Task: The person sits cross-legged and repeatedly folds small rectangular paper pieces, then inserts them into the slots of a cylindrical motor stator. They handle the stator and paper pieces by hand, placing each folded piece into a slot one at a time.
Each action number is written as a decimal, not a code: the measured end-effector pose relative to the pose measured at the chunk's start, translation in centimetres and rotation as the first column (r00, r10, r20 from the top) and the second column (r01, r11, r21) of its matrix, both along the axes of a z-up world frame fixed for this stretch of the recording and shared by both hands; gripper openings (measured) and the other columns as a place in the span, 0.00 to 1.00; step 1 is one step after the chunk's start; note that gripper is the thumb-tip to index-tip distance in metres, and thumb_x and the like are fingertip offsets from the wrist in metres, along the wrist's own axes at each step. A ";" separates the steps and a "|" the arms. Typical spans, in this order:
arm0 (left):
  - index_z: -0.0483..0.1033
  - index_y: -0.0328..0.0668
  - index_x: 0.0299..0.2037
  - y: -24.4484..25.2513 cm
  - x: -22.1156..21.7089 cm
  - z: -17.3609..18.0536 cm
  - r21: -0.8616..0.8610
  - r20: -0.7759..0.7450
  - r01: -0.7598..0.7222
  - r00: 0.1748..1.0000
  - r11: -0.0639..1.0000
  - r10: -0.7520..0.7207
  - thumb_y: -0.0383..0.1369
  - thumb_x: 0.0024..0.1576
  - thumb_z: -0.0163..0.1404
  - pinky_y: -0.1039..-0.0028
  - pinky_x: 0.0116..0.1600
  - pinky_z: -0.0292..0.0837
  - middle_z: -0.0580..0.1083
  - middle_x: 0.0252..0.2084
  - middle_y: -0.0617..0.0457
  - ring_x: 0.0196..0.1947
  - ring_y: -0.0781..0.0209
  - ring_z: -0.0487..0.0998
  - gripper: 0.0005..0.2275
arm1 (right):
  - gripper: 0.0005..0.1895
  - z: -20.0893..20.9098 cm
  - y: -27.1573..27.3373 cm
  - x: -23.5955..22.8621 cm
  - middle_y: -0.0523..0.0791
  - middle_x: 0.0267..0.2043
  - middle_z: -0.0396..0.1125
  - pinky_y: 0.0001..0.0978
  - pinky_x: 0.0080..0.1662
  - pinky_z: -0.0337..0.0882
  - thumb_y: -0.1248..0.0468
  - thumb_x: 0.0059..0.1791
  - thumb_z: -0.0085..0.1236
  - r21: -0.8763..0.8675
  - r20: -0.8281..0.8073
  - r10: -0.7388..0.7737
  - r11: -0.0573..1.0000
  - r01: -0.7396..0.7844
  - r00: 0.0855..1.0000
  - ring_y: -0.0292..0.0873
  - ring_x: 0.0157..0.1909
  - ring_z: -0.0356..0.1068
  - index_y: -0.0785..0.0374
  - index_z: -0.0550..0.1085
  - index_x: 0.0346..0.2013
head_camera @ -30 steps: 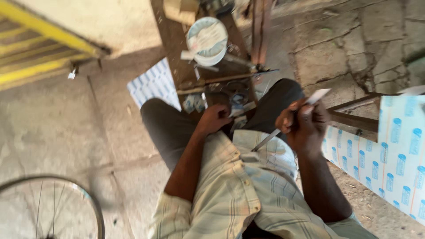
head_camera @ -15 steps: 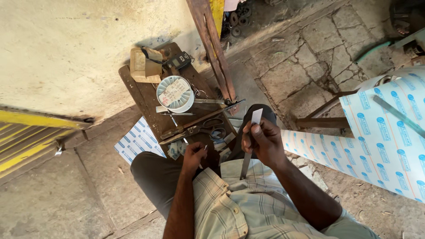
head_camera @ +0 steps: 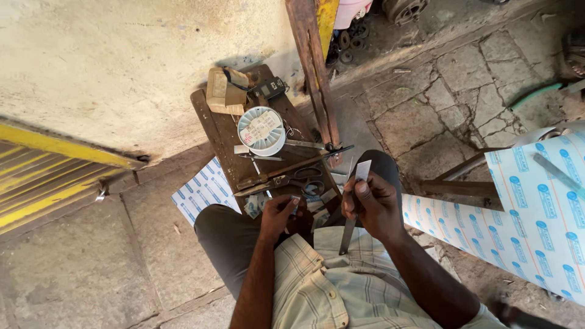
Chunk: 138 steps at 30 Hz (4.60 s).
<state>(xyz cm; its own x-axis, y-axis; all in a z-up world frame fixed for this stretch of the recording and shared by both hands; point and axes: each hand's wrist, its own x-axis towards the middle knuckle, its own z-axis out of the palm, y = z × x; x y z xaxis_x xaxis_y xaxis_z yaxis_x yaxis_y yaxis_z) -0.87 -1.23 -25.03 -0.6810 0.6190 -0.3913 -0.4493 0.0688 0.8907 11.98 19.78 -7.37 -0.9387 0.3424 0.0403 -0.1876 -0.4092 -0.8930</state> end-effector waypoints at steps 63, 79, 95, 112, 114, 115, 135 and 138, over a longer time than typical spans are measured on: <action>0.77 0.33 0.52 -2.5 1.3 22.5 0.468 -0.197 -0.118 0.952 0.876 0.233 0.23 0.65 0.56 0.79 0.46 0.76 0.75 0.49 0.50 0.46 0.70 0.78 0.07 | 0.26 10.9 0.1 -6.3 0.43 0.33 0.77 0.25 0.29 0.75 0.60 0.54 0.57 0.803 0.331 0.421 0.344 -0.486 0.844 0.32 0.29 0.78 0.62 0.68 0.66; 0.79 0.31 0.52 -2.1 1.9 22.7 0.464 -0.260 -0.130 0.926 0.876 0.275 0.21 0.66 0.57 0.81 0.46 0.75 0.77 0.48 0.47 0.44 0.69 0.78 0.07 | 0.25 11.8 -0.3 -5.6 0.42 0.32 0.77 0.25 0.29 0.75 0.61 0.53 0.58 0.779 0.345 0.389 0.389 -0.492 0.854 0.31 0.28 0.77 0.60 0.69 0.65; 0.81 0.32 0.48 -1.7 2.7 23.8 0.481 -0.214 -0.117 0.945 0.869 0.246 0.21 0.63 0.58 0.83 0.35 0.71 0.79 0.44 0.48 0.35 0.73 0.76 0.05 | 0.39 11.3 2.6 -6.7 0.45 0.24 0.77 0.26 0.21 0.75 0.64 0.55 0.50 0.024 0.425 0.833 0.380 -0.925 0.353 0.33 0.17 0.72 0.50 0.44 0.78; 0.81 0.30 0.45 -1.9 2.6 24.1 0.470 -0.222 -0.074 0.955 0.880 0.199 0.21 0.62 0.59 0.81 0.40 0.72 0.78 0.44 0.49 0.36 0.74 0.77 0.04 | 0.44 11.5 2.6 -5.8 0.43 0.18 0.73 0.25 0.16 0.70 0.63 0.52 0.57 0.092 0.431 0.819 0.378 -0.921 0.380 0.31 0.11 0.66 0.50 0.44 0.77; 0.81 0.31 0.45 -1.9 2.7 24.0 0.471 -0.222 -0.071 0.955 0.879 0.196 0.21 0.62 0.59 0.81 0.40 0.72 0.78 0.44 0.49 0.36 0.74 0.77 0.04 | 0.45 11.6 2.6 -5.7 0.44 0.18 0.73 0.26 0.16 0.70 0.62 0.51 0.58 0.091 0.457 0.807 0.375 -0.922 0.374 0.31 0.11 0.67 0.50 0.44 0.77; 0.81 0.31 0.45 -1.8 2.7 24.0 0.472 -0.220 -0.072 0.956 0.879 0.196 0.21 0.62 0.59 0.81 0.38 0.72 0.78 0.43 0.49 0.36 0.74 0.77 0.04 | 0.45 11.7 2.6 -5.7 0.44 0.18 0.73 0.26 0.16 0.70 0.62 0.51 0.58 0.090 0.470 0.801 0.374 -0.923 0.370 0.32 0.12 0.67 0.50 0.43 0.77; 0.80 0.27 0.45 -1.7 3.0 25.0 0.410 -0.202 -0.086 0.962 0.908 0.183 0.20 0.61 0.57 0.83 0.29 0.68 0.76 0.37 0.51 0.29 0.74 0.75 0.04 | 0.50 13.7 1.1 -5.0 0.41 0.10 0.64 0.33 0.19 0.67 0.53 0.46 0.66 0.637 0.591 0.592 0.074 -0.767 0.548 0.37 0.10 0.65 0.50 0.46 0.75; 0.80 0.27 0.46 -1.7 3.1 25.3 0.439 -0.133 -0.101 0.975 0.892 0.176 0.22 0.63 0.56 0.82 0.30 0.70 0.75 0.38 0.51 0.29 0.73 0.75 0.05 | 0.50 14.0 1.1 -5.1 0.42 0.13 0.68 0.34 0.19 0.69 0.47 0.45 0.64 0.817 0.526 0.551 -0.116 -0.565 0.648 0.39 0.12 0.68 0.48 0.46 0.74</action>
<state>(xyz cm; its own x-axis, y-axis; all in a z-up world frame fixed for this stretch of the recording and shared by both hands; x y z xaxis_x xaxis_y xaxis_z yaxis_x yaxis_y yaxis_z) 2.20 -2.94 0.26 -0.8037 0.5949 0.0150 -0.2705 -0.3876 0.8812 6.87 20.85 6.58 -0.7811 -0.5900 -0.2042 -0.3467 0.6819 -0.6440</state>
